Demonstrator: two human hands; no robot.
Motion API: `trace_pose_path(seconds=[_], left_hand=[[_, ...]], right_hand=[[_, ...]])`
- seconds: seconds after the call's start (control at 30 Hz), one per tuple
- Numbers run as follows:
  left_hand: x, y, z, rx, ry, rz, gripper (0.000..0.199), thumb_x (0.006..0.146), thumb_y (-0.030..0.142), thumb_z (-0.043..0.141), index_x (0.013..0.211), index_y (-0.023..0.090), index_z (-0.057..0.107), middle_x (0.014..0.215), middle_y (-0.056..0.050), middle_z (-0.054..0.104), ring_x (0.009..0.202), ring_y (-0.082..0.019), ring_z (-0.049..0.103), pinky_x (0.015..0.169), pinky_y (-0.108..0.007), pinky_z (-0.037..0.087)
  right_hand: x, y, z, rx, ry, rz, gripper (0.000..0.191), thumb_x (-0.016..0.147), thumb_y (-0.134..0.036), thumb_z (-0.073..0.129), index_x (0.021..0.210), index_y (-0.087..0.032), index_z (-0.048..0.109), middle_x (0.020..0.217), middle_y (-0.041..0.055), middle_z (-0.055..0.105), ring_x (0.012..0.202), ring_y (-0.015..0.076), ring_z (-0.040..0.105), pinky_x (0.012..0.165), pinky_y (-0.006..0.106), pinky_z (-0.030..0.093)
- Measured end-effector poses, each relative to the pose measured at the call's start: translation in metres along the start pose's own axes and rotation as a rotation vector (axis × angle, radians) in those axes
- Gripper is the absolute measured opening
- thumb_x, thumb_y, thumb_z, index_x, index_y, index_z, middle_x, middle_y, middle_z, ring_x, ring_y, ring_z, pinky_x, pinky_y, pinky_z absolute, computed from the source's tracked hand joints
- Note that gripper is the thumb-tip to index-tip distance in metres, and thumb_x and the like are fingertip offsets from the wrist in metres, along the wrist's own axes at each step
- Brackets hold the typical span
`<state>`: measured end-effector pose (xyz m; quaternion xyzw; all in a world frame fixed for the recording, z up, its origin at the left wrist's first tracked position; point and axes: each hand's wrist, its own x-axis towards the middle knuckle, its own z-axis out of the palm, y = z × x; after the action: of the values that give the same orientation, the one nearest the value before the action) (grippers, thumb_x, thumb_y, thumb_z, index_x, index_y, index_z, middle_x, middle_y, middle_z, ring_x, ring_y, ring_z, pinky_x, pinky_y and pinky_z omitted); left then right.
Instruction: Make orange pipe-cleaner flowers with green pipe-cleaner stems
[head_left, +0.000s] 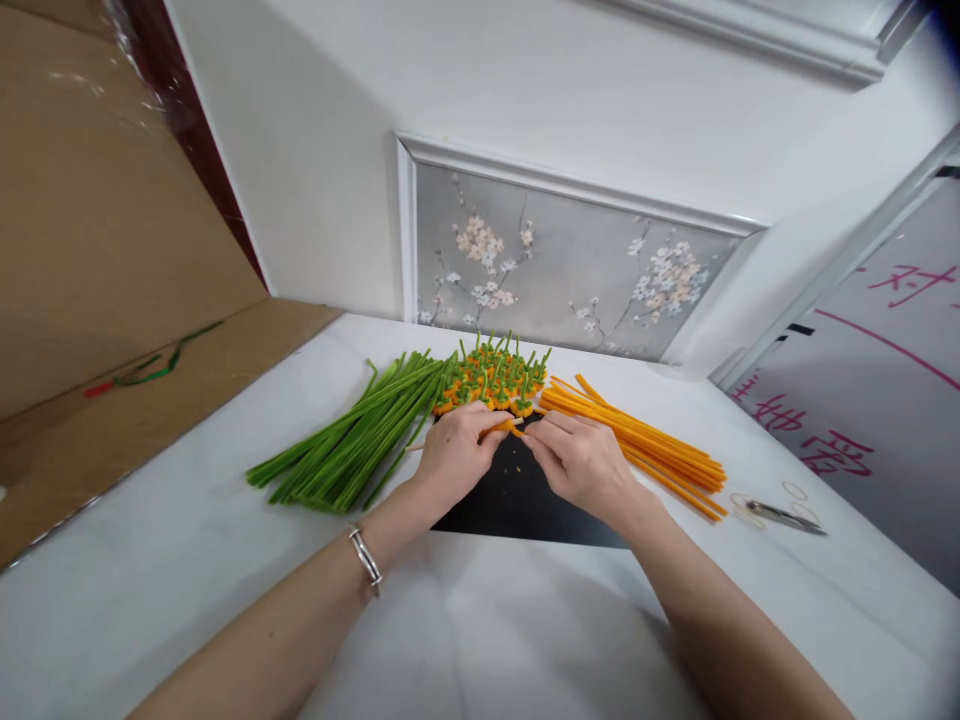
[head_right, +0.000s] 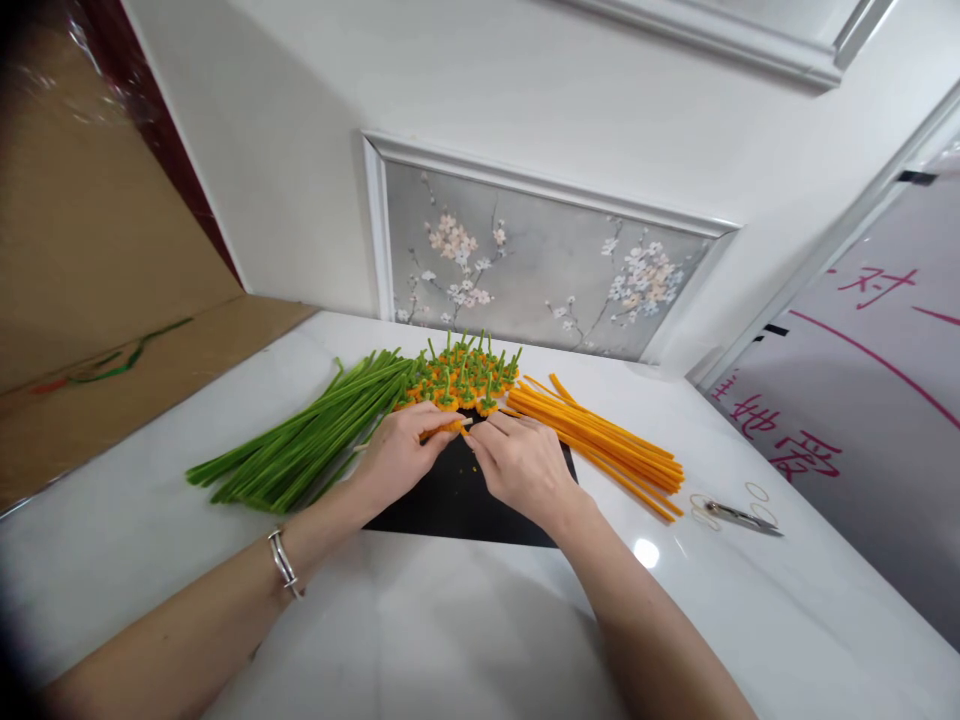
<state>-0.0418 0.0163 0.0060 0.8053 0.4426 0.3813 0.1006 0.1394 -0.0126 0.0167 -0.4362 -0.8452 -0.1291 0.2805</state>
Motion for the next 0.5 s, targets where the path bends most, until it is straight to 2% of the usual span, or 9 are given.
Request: trace_pose_path(seconds=[0.2,0.3,0.4,0.5], left_hand=[[-0.004,0.001,0.003,0.096,-0.062,0.163,0.022,0.087,0.016,0.053,0.097,0.023,0.071,0.082,-0.001,0.066,0.081,-0.016,0.061,0.071,-0.026,0.046],[-0.005,0.001,0.005,0.115,-0.069,0.243,0.022,0.086,0.013,0.053,0.094,0.023,0.070,0.081,-0.001,0.065,0.080,-0.016,0.059,0.070,-0.026,0.045],[-0.005,0.001,0.006,0.099,-0.069,0.307,0.021,0.085,0.011,0.052,0.088,0.022,0.070,0.081,-0.002,0.065,0.079,-0.016,0.059,0.072,-0.027,0.045],[-0.005,0.002,0.007,0.085,-0.072,0.352,0.019,0.086,0.013,0.052,0.086,0.021,0.069,0.079,-0.002,0.065,0.077,-0.017,0.058,0.072,-0.028,0.045]], right_hand=[[0.001,0.005,0.001,0.231,0.050,0.051,0.022,0.094,-0.026,0.044,0.085,-0.019,0.063,0.080,0.0044,0.063,0.072,0.0147,0.059,0.065,0.025,0.042],[0.003,0.009,0.003,0.367,0.062,0.106,0.022,0.092,-0.027,0.046,0.079,-0.019,0.062,0.073,0.0030,0.059,0.067,0.0144,0.055,0.061,0.025,0.041],[0.004,0.013,0.006,0.490,0.030,0.191,0.023,0.090,-0.031,0.048,0.075,-0.019,0.060,0.065,0.0005,0.054,0.058,0.0129,0.049,0.056,0.025,0.037],[0.006,0.017,0.008,0.661,-0.055,0.295,0.025,0.088,-0.037,0.050,0.073,-0.019,0.059,0.059,-0.0017,0.050,0.053,0.0114,0.044,0.051,0.025,0.035]])
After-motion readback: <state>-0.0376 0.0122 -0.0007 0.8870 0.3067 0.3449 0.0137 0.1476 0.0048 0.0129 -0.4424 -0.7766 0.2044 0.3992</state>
